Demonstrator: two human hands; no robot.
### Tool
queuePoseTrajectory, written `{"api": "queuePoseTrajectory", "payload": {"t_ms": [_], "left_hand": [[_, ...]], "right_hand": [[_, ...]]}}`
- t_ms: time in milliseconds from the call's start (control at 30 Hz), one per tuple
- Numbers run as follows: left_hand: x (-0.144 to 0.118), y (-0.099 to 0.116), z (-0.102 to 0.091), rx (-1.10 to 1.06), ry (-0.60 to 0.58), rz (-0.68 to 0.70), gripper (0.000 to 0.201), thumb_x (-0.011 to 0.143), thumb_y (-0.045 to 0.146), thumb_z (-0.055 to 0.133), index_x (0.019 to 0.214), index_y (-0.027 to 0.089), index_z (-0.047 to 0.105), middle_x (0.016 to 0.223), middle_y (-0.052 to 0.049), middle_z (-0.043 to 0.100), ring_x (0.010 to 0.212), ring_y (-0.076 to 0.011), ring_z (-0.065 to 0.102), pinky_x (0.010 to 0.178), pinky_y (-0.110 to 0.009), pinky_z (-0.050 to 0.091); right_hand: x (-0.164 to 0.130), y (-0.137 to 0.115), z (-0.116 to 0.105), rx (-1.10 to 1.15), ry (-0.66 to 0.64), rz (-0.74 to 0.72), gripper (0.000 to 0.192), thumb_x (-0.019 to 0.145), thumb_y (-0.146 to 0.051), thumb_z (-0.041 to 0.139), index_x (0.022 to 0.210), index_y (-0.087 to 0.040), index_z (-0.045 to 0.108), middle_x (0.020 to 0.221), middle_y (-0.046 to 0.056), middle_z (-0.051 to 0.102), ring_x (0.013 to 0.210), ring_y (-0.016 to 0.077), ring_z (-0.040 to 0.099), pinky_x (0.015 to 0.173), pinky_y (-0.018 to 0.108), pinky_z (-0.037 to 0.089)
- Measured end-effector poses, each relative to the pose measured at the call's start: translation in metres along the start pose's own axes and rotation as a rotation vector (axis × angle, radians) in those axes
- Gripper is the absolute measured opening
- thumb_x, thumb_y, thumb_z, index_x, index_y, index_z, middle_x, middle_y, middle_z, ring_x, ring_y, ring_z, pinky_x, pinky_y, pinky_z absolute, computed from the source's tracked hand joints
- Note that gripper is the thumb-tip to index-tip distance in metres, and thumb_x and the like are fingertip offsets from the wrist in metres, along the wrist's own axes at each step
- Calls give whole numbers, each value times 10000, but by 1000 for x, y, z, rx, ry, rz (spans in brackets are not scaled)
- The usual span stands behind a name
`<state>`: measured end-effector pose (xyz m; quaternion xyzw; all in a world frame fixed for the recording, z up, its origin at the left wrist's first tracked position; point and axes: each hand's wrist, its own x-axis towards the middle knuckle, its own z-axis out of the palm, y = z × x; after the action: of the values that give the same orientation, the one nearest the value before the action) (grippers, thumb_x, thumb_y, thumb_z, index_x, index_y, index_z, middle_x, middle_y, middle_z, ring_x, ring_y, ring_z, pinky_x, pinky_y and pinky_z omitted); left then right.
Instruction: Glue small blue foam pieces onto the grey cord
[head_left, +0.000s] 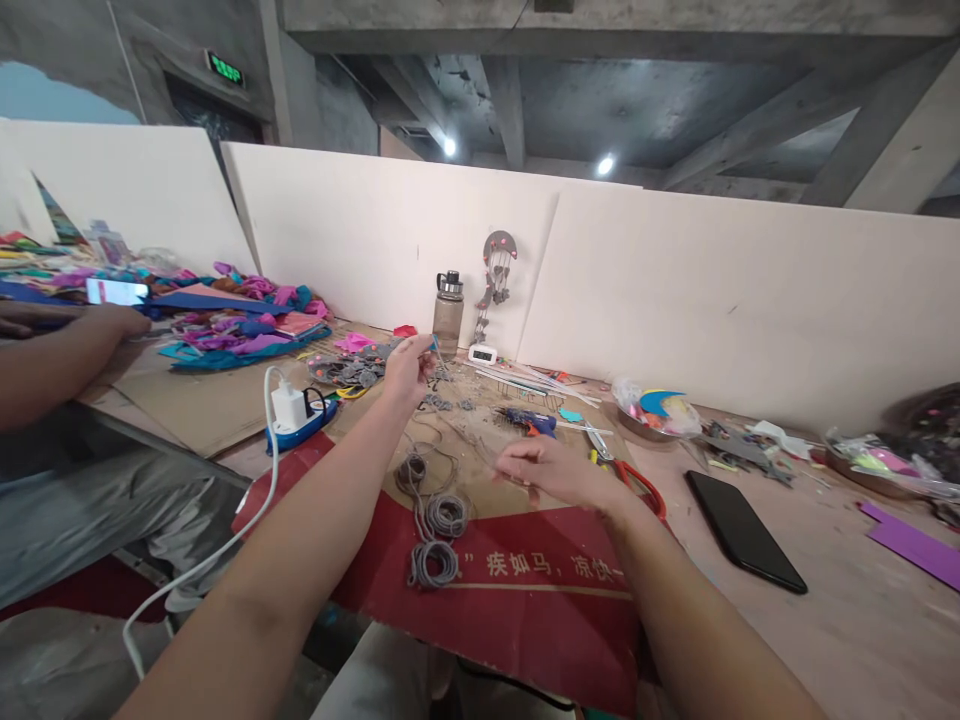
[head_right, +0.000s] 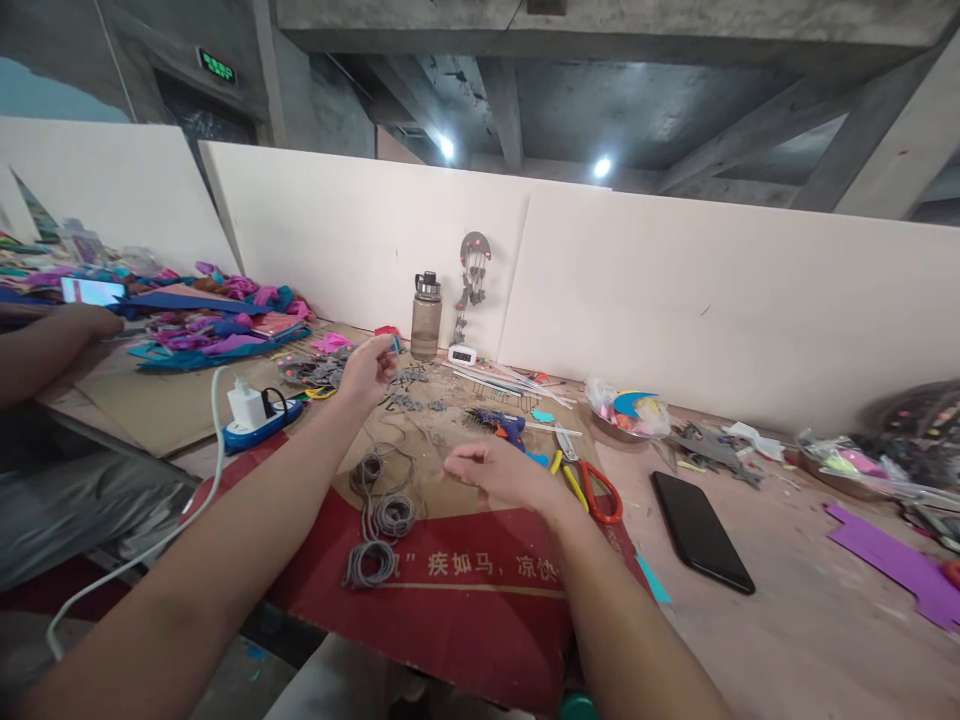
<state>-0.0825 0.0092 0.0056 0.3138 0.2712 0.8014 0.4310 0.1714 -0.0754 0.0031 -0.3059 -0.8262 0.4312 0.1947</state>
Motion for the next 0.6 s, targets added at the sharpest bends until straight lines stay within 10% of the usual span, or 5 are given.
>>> {"api": "queuePoseTrajectory", "payload": {"t_ms": [100, 400, 600], "left_hand": [[-7, -5, 7, 66, -149, 12, 191, 605, 213, 754, 694, 141, 600, 538, 51, 513, 425, -31, 424, 367, -147, 241], [-16, -6, 15, -9, -237, -43, 193, 644, 227, 774, 735, 143, 626, 553, 35, 539, 479, -47, 477, 431, -154, 328], [-12, 18, 14, -424, -124, -87, 157, 797, 195, 679, 711, 150, 556, 630, 20, 575, 494, -19, 471, 466, -126, 396]], "right_hand": [[7, 17, -2, -272, 56, -9, 396, 871, -468, 492, 632, -210, 674, 568, -8, 592, 526, 123, 495, 479, 227, 369], [17, 61, -32, -572, 793, 148, 192, 818, -315, 523, 683, -203, 603, 663, 22, 635, 624, 164, 556, 584, 267, 368], [19, 60, -24, -149, 513, 261, 203, 810, -380, 508, 727, -209, 581, 643, -16, 604, 470, 125, 502, 442, 238, 352]]}}
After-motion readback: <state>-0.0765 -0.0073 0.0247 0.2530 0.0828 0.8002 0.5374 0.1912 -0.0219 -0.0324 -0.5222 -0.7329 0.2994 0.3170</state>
